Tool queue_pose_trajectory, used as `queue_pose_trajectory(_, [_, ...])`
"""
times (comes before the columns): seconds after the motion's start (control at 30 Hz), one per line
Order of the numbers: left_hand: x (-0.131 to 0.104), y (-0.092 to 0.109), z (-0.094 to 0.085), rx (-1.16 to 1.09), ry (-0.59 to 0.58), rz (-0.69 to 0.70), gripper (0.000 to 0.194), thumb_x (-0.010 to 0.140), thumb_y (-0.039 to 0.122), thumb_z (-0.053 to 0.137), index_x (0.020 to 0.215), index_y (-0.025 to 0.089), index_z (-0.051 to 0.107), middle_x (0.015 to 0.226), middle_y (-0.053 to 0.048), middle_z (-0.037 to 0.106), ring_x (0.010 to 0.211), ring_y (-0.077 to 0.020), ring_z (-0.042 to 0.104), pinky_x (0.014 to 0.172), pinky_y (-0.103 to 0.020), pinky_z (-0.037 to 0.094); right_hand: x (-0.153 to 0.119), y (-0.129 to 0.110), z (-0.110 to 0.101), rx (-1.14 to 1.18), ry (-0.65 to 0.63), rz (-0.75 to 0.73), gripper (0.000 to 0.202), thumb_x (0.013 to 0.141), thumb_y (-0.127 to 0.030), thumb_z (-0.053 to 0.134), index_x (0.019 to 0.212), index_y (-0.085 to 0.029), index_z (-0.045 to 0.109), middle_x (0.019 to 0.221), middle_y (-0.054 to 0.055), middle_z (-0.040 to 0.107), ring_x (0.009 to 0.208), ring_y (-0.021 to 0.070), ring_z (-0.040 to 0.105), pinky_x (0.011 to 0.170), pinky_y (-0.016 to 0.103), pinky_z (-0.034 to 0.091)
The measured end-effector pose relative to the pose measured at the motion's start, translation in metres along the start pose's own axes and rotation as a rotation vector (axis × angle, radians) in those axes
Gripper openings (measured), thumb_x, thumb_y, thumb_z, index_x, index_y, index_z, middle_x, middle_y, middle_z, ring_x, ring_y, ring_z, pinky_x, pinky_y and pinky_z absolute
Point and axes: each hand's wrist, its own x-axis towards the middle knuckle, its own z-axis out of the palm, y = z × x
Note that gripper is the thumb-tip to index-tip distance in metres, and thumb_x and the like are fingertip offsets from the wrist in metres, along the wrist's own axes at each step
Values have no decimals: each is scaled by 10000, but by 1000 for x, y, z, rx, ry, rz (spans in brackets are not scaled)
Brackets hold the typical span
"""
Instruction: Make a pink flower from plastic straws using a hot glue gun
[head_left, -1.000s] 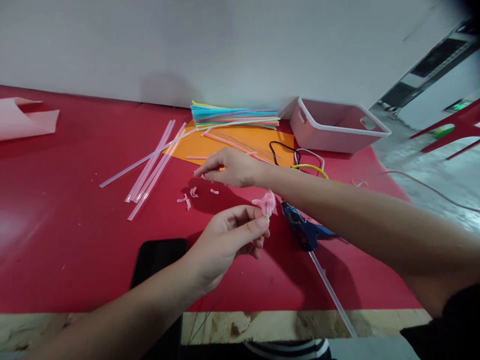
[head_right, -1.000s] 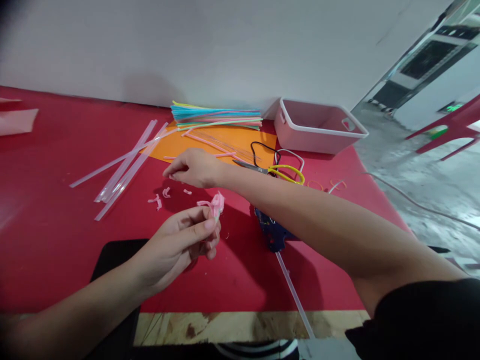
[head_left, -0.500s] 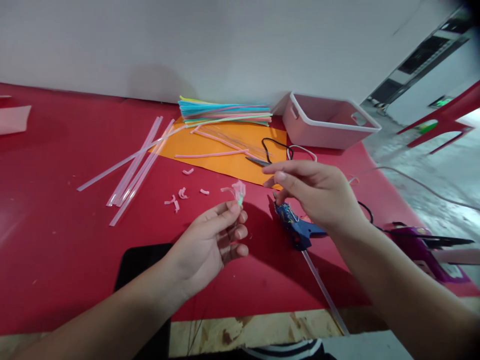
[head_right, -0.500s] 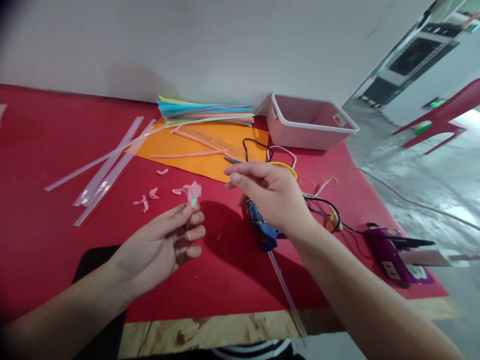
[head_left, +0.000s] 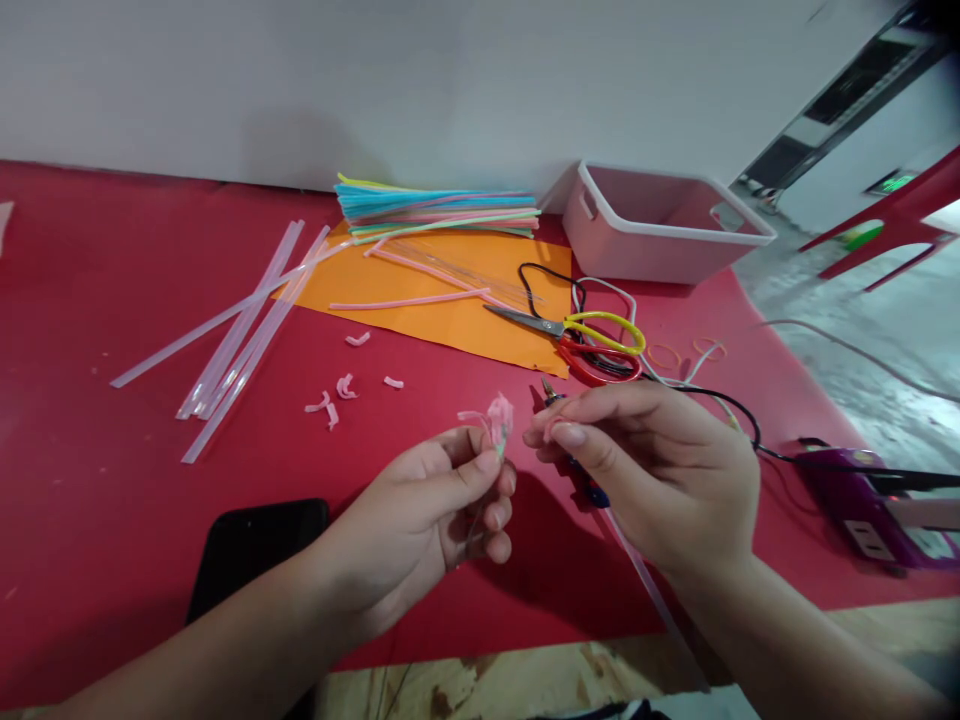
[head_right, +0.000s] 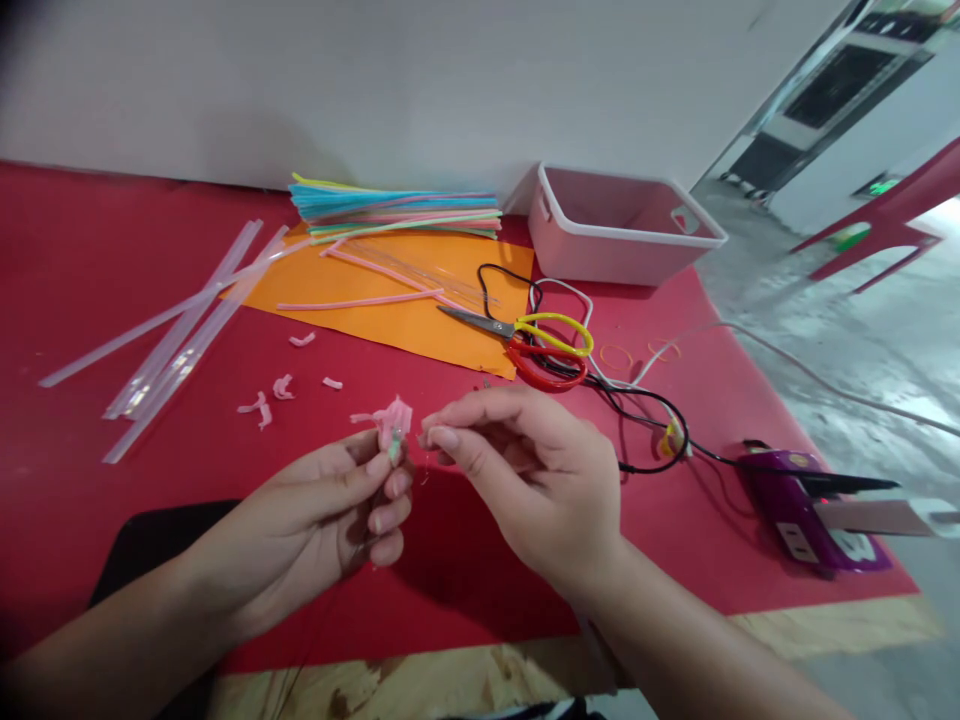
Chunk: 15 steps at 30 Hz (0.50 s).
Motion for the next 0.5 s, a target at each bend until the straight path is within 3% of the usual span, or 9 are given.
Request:
queue_pose_trajectory(0.13, [1,-1,-1,34,-2,-16,30,887,125,643,878,128,615,678,3,619,540,-69,540,524,-192,506,-5,2,-2,-191,4,-142,233,821,-124,722,977,-297,721,919,-8,765,782,146,727,695,279,618])
queue_pose_trajectory(0.27, [0,-2,0,89,24,-3,147,817,180,752,841,147,610,670,23,615,549,-65,539,531,-180,492,-3,1,-2,-276,-2,-291,233,800,-106,731,933,-296,707,872,4,725,846,185,691,755,352,581])
queue_pose_trajectory(0.5, [-2,-3,0,160,61,30,264,750,279,830,832,158,610,679,36,643,565,-61,566,569,-182,483,-5,4,5,-251,-21,-304,231,816,-98,709,956,-279,681,918,22,702,892,195,667,828,381,555])
